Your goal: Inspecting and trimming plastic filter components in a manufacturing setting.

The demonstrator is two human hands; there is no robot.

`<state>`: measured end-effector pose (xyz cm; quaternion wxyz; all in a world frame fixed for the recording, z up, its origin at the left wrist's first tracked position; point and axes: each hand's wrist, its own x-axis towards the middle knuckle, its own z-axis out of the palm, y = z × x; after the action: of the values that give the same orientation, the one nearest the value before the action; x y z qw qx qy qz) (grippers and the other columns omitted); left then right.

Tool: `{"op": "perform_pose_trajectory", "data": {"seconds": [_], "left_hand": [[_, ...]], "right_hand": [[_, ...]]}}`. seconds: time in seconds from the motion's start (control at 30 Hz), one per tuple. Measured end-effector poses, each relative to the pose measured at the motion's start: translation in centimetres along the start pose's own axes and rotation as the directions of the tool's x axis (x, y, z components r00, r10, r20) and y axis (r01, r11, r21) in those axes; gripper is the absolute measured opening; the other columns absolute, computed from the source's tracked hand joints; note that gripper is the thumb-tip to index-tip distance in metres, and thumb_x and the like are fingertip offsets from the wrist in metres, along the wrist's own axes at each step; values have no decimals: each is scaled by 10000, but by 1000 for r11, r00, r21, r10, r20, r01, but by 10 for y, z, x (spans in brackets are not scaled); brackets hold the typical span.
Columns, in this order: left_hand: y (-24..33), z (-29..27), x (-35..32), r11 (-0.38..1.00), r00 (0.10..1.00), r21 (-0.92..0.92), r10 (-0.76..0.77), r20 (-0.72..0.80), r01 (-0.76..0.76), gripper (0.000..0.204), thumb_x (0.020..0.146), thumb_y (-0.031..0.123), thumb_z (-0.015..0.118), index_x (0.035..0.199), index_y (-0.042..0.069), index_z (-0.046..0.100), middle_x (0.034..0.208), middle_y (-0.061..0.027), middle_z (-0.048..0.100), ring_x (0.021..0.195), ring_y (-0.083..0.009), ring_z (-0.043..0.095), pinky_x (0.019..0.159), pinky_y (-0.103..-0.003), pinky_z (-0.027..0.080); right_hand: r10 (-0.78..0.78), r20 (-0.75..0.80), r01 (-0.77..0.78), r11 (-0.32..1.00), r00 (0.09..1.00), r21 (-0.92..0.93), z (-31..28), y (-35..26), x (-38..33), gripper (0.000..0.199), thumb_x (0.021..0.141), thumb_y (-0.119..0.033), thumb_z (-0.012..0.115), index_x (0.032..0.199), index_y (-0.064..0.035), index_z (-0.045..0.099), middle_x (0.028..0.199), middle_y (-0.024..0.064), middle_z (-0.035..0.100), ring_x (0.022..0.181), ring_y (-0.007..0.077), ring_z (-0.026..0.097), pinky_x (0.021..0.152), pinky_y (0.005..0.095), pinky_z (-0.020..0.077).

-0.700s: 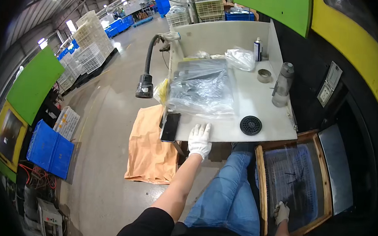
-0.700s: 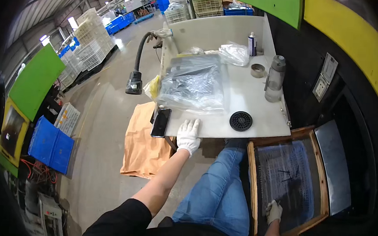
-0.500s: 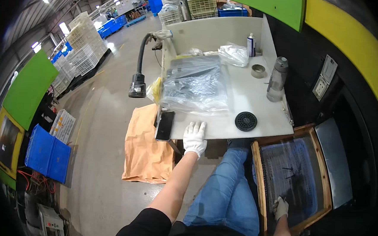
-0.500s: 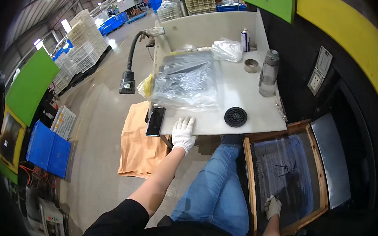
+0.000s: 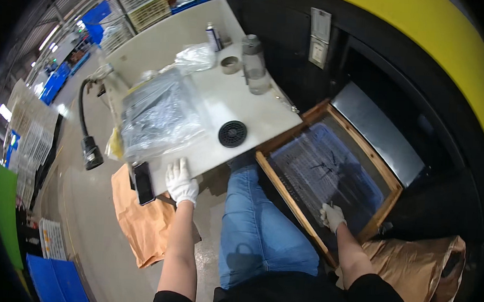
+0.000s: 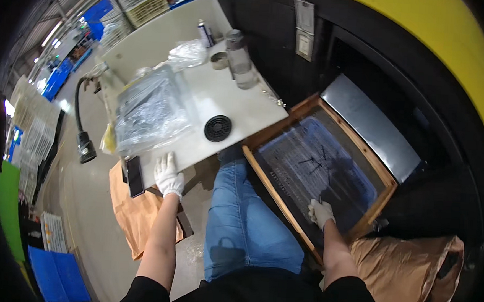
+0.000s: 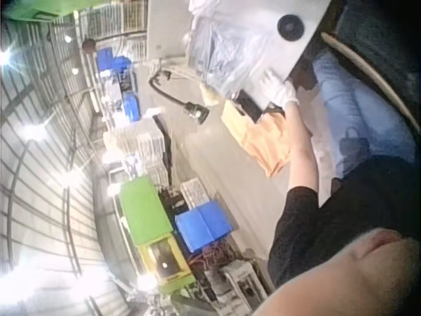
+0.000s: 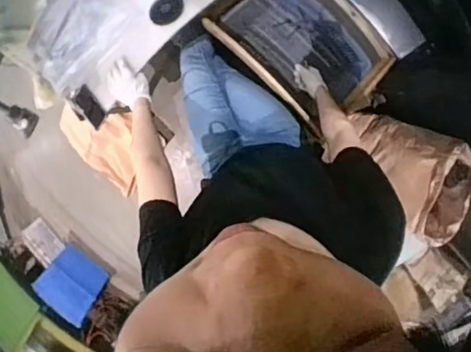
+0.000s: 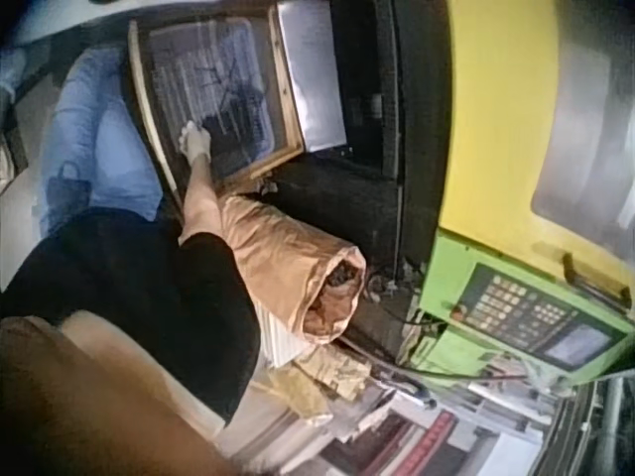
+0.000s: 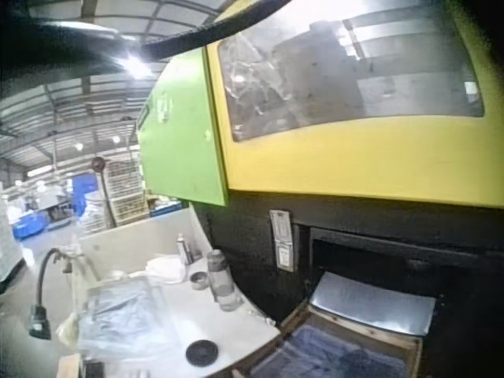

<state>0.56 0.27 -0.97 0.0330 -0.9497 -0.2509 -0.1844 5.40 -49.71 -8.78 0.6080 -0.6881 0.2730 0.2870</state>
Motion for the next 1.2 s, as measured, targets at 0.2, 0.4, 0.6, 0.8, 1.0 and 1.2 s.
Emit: {"op": "perform_pose_trajectory", "data": {"seconds": [0.2, 0.4, 0.6, 0.8, 1.0, 1.2], "left_hand": [[7, -10, 0, 999, 998, 26, -32, 45, 31, 780, 663, 169, 668, 1399, 166, 410, 1426, -93, 429, 1355, -299, 347, 1135, -415, 243], [8, -12, 0, 999, 998, 20, -41, 48, 40, 786, 659, 158, 669, 1400, 164, 409, 1420, -94, 437, 1352, -295, 350, 1136, -410, 241], [9, -13, 0, 999, 999, -2, -38, 35, 38, 783, 651, 144, 664, 1394, 163, 418, 1412, -100, 446, 1344, -299, 359, 1131, -412, 247], [8, -10, 0, 999, 999, -18, -34, 7, 34, 764, 649, 134, 633, 1385, 163, 430, 1402, -108, 458, 1338, -306, 366, 1126, -418, 255], [6, -5, 0, 1000, 1000, 14, -23, -16, 23, 752, 639, 143, 600, 1375, 160, 446, 1387, -109, 471, 1327, -309, 381, 1118, -420, 266], [6, -6, -1, 1000, 999, 8, -14, -42, 14, 741, 635, 149, 587, 1365, 157, 459, 1370, -108, 484, 1314, -310, 397, 1110, -423, 276]], "right_hand": [[-10, -30, 9, 999, 999, -53, -1, 4, 4, 284, 929, -319, 564, 838, -51, 593, 577, 16, 540, 419, 110, 452, 387, 255, 355], [-13, -38, 11, 999, 999, -48, 0, 4, 6, 291, 928, -326, 562, 818, -57, 589, 571, 18, 543, 411, 112, 456, 379, 257, 347], [-8, -45, 6, 999, 999, -40, 0, 2, 5, 292, 927, -322, 563, 803, -59, 585, 565, 19, 539, 405, 114, 454, 372, 259, 344], [1, -46, -3, 998, 999, -61, 0, 1, 5, 269, 934, -297, 557, 821, -55, 581, 591, 31, 535, 443, 123, 486, 387, 268, 379], [-32, -89, 25, 997, 996, -70, 6, 3, 5, 276, 934, -300, 548, 765, -84, 572, 563, 18, 524, 414, 110, 457, 367, 255, 351], [-31, -116, 23, 997, 993, -69, 8, 3, 4, 288, 933, -309, 542, 729, -107, 564, 541, 10, 514, 381, 112, 437, 360, 259, 344]]}}
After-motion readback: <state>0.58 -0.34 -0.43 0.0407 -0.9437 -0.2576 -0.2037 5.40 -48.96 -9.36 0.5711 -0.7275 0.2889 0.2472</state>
